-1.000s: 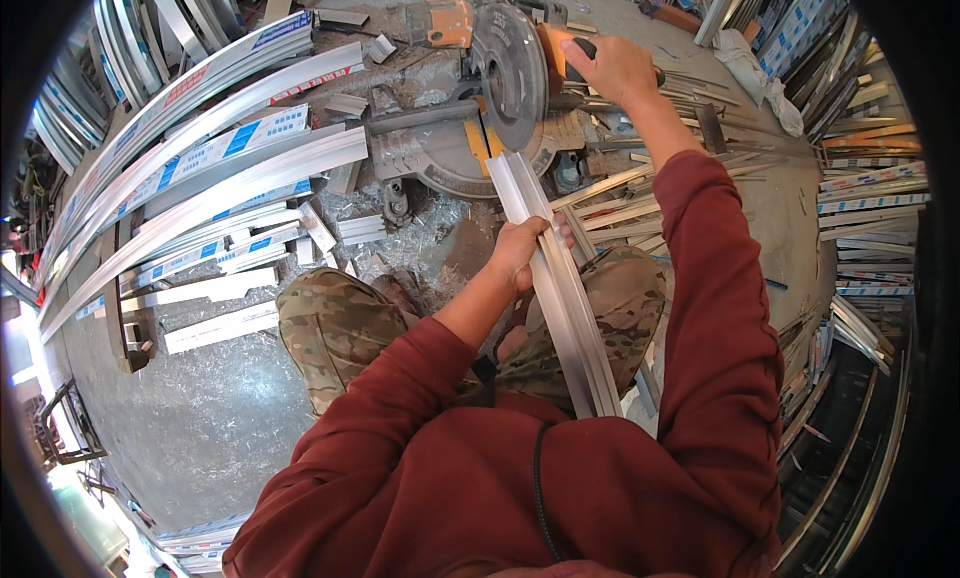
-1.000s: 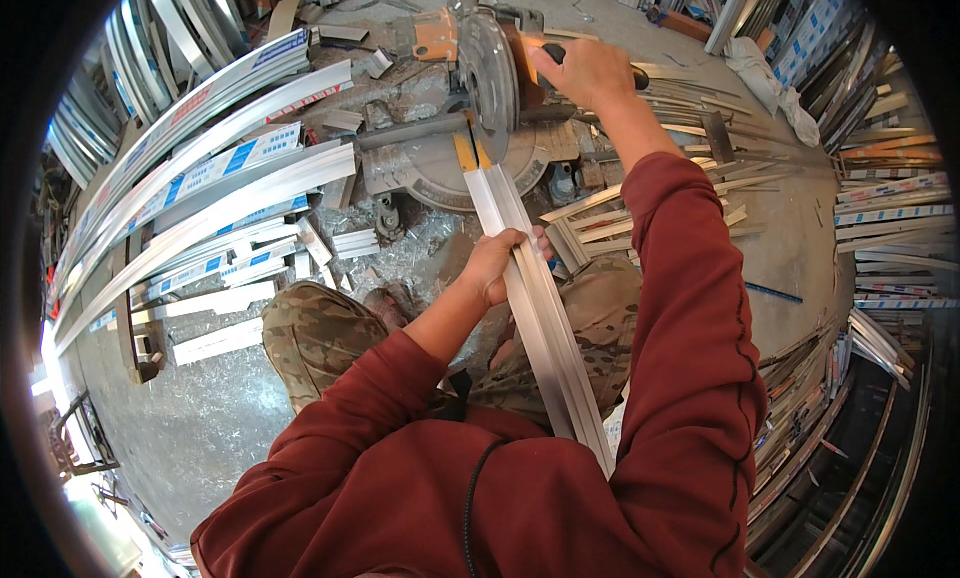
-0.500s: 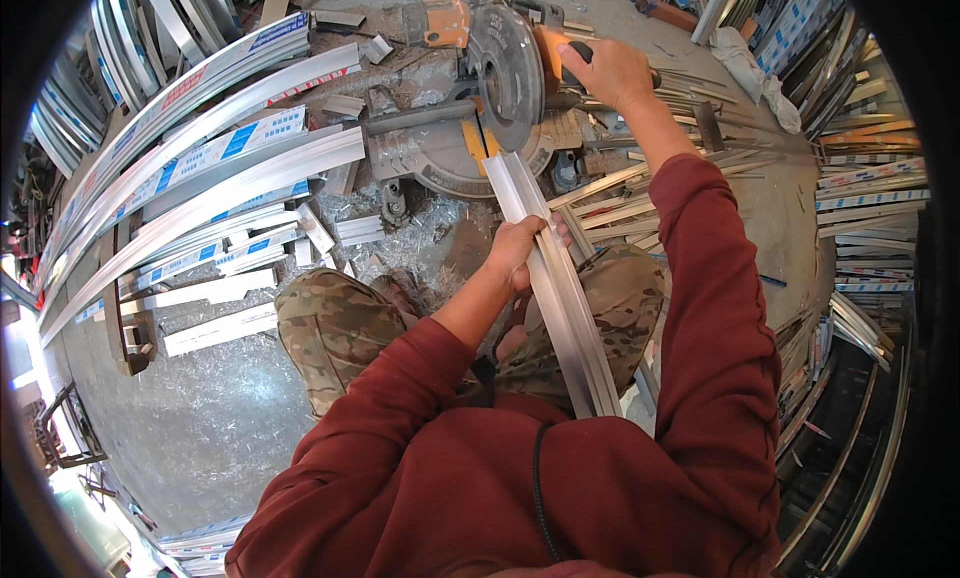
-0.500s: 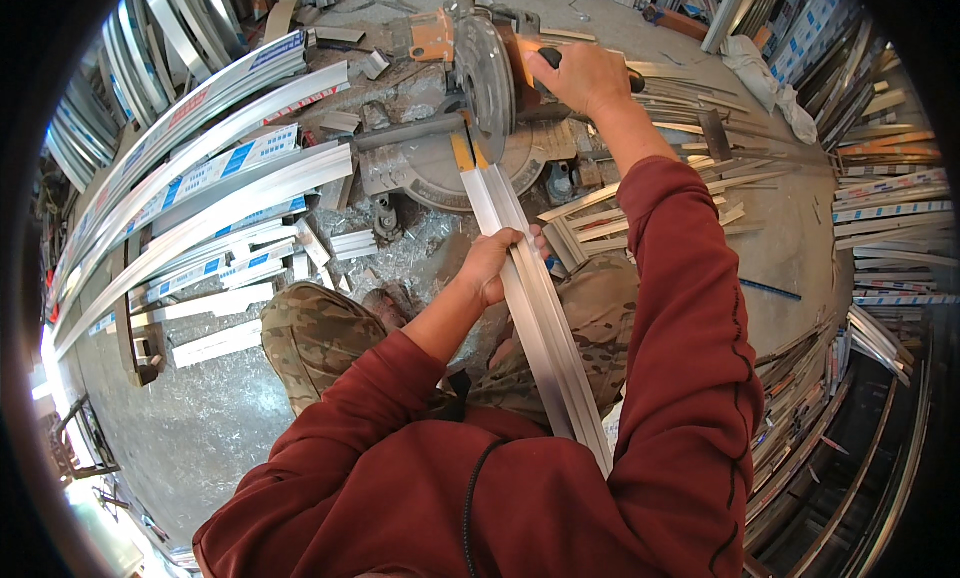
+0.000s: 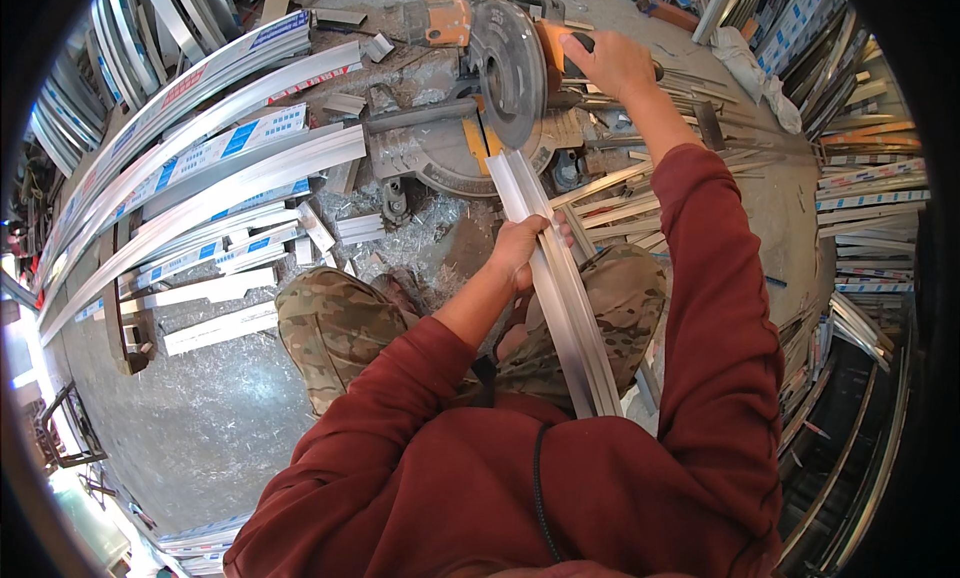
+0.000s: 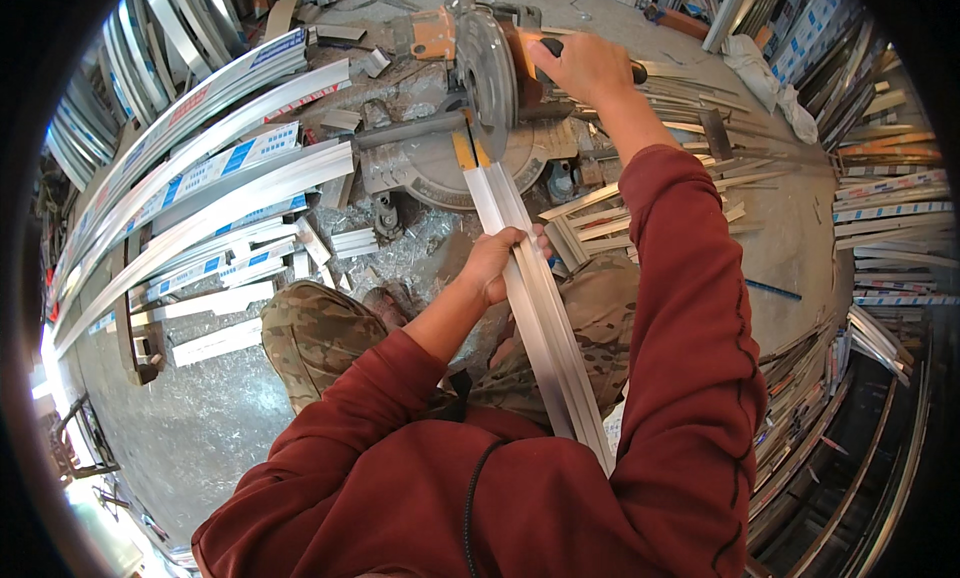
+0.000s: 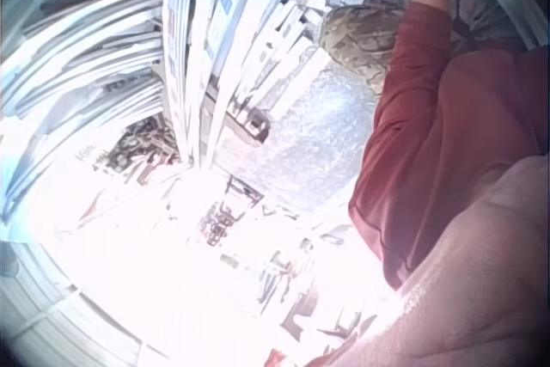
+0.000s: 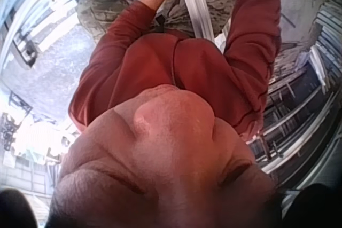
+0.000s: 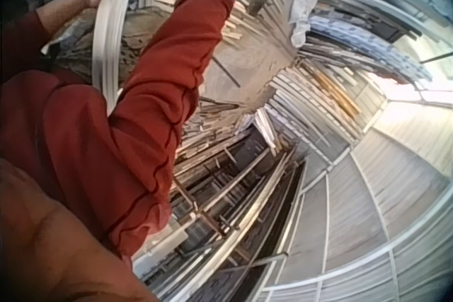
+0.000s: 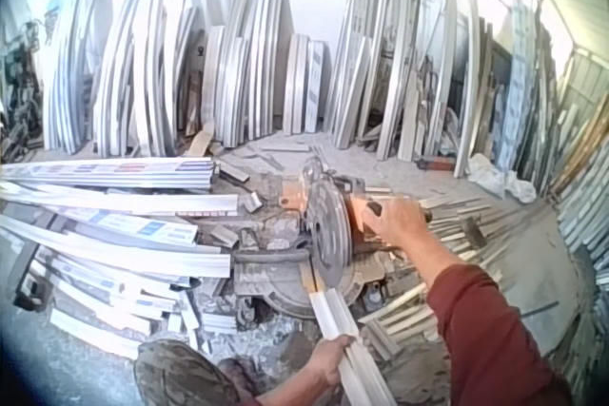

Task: The person uses a chop saw to cut several aluminum profiles. They position each profile under the blade, lower the saw to make a cut, then remove the cut piece and set it aside. The process is repeated for multiple profiles.

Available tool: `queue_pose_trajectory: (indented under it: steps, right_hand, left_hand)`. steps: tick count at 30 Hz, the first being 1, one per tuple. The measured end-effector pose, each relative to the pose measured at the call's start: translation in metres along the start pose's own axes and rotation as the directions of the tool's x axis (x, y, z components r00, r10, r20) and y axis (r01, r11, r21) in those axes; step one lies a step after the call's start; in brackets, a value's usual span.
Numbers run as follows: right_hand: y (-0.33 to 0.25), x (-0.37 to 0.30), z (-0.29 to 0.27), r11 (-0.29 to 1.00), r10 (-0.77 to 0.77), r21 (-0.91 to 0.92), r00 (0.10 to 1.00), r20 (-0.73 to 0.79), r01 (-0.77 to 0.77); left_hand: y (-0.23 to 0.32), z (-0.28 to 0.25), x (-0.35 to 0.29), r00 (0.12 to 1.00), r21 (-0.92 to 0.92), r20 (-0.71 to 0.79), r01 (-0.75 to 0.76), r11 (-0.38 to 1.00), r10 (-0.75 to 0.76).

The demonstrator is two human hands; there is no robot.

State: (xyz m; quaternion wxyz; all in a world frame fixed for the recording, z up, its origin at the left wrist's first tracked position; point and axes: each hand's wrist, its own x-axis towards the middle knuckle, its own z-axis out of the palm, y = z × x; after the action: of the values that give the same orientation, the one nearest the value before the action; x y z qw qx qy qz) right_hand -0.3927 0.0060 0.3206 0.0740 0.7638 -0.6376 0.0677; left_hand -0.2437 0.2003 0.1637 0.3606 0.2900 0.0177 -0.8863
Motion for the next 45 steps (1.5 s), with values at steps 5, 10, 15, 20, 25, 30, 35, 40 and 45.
queue_pose_trajectory:
  steps: [5,10,15,20,25,30,35,40,45]
  right_hand:
    - [0.005,0.006,0.004,0.999,0.019,-0.029,0.999,0.051,-0.018]
    - [-0.001,0.002,0.0,1.0,0.004,0.008,1.0,0.022,-0.004]
    - [0.001,-0.002,0.002,1.0,0.008,0.005,1.0,-0.002,-0.008]
    - [0.001,-0.003,0.004,1.0,0.014,0.0,1.0,-0.01,-0.014]
    - [0.003,-0.004,0.008,1.0,0.018,0.011,0.999,-0.028,-0.018]
    - [0.004,-0.004,0.01,1.0,0.013,0.008,0.999,-0.034,-0.013]
    - [0.003,-0.006,0.009,1.0,0.01,0.021,1.0,-0.028,-0.01]
    - [0.003,-0.007,0.01,1.0,0.004,0.019,0.999,-0.042,-0.004]
    - [0.003,-0.007,0.009,1.0,0.021,0.013,1.0,-0.016,-0.021]
  left_hand:
    - [-0.002,0.001,0.002,1.0,0.013,-0.028,0.004,1.0,-0.003]
    - [-0.001,0.0,0.002,1.0,0.007,-0.018,0.004,1.0,-0.004]
    - [-0.001,0.003,0.002,1.0,0.017,-0.028,-0.002,1.0,0.003]
    - [-0.001,0.001,0.003,1.0,0.017,-0.021,-0.004,1.0,0.004]
    - [0.0,0.002,0.002,1.0,0.015,0.004,-0.002,1.0,0.002]
    - [0.001,0.002,0.001,1.0,0.03,0.003,0.004,1.0,-0.004]
    - [0.001,0.003,0.002,1.0,0.019,-0.007,-0.009,1.0,0.009]
    - [0.001,0.002,0.002,1.0,-0.005,0.001,-0.003,1.0,0.003]
    - [0.002,0.005,-0.001,1.0,0.011,-0.009,-0.004,1.0,0.004]
